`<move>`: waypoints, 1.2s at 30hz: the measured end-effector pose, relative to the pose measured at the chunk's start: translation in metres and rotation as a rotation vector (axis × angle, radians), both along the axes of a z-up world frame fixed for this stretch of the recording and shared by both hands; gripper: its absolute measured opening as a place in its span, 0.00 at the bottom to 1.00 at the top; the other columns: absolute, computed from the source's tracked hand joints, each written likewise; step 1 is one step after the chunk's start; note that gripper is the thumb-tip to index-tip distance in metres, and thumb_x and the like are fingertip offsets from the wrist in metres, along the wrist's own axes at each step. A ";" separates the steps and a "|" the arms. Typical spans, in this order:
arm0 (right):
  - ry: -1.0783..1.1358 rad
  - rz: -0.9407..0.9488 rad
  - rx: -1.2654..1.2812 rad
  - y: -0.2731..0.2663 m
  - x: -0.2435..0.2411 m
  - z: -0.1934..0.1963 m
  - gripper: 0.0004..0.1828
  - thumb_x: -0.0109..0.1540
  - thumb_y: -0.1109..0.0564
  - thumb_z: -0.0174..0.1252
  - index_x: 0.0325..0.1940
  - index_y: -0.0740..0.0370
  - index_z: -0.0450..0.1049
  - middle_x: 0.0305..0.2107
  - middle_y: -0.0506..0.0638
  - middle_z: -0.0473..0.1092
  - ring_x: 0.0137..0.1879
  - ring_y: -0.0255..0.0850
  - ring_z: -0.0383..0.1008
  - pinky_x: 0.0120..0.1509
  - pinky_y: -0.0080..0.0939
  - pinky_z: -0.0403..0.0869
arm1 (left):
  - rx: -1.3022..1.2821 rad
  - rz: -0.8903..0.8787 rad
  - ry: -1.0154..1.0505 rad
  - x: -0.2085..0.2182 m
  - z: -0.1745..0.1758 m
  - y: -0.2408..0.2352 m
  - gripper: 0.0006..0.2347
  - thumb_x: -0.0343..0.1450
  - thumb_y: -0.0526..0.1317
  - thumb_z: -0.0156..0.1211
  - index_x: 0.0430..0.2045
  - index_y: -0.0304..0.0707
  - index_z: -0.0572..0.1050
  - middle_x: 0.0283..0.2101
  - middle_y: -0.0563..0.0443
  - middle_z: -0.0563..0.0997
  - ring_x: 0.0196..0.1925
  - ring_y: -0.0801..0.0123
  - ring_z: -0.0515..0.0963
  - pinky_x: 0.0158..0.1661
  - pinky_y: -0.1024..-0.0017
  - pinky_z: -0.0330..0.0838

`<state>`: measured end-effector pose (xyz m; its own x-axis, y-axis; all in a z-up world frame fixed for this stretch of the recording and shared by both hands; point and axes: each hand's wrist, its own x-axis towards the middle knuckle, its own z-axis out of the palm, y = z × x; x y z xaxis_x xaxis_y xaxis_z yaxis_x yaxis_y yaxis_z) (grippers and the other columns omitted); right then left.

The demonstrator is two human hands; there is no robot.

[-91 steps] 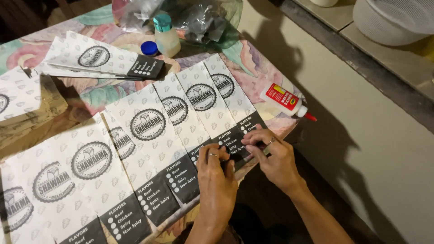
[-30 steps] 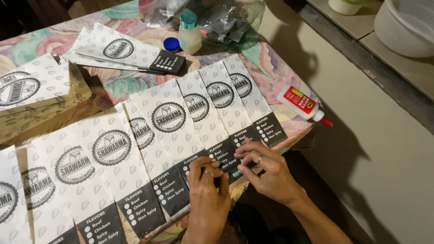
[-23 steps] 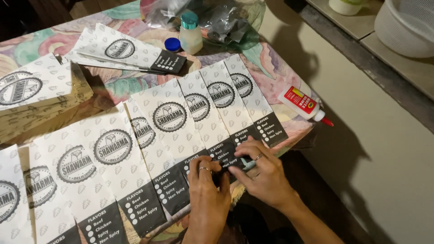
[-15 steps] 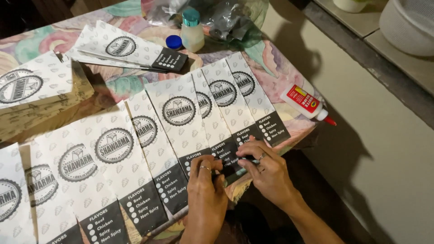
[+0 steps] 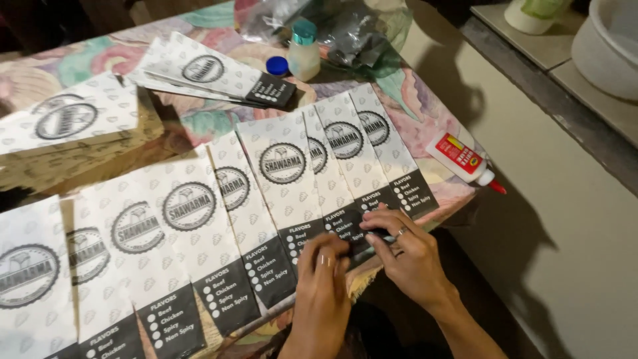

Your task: The person assembles printed paper wrappers by folding them and applying glue to secure the edges. They handle multiple wrappers one at a time, using a glue bottle to apply adhesive along the fold lines, then press the edges together to form finished wrappers.

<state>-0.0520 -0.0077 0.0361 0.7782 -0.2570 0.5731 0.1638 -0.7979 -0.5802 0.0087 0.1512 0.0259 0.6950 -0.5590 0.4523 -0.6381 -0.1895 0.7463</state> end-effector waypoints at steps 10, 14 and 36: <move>-0.005 0.455 -0.013 0.024 0.000 -0.015 0.19 0.61 0.71 0.65 0.56 0.72 0.73 0.60 0.64 0.70 0.69 0.56 0.71 0.77 0.51 0.69 | 0.166 0.048 -0.235 0.015 -0.023 0.061 0.14 0.68 0.35 0.66 0.46 0.31 0.74 0.62 0.38 0.73 0.67 0.50 0.71 0.70 0.46 0.60; 0.009 0.444 -0.045 0.018 0.001 -0.020 0.15 0.62 0.70 0.63 0.53 0.71 0.74 0.57 0.62 0.72 0.66 0.58 0.74 0.74 0.54 0.72 | 0.168 0.041 -0.232 0.013 -0.023 0.056 0.12 0.71 0.37 0.62 0.45 0.29 0.74 0.62 0.36 0.73 0.67 0.51 0.72 0.71 0.46 0.57; -0.012 0.483 -0.133 0.005 0.006 -0.018 0.17 0.60 0.67 0.67 0.52 0.71 0.74 0.55 0.62 0.74 0.63 0.57 0.76 0.73 0.55 0.75 | 0.115 0.008 -0.331 0.013 -0.022 0.052 0.11 0.71 0.33 0.64 0.42 0.22 0.73 0.57 0.25 0.73 0.61 0.41 0.75 0.65 0.43 0.70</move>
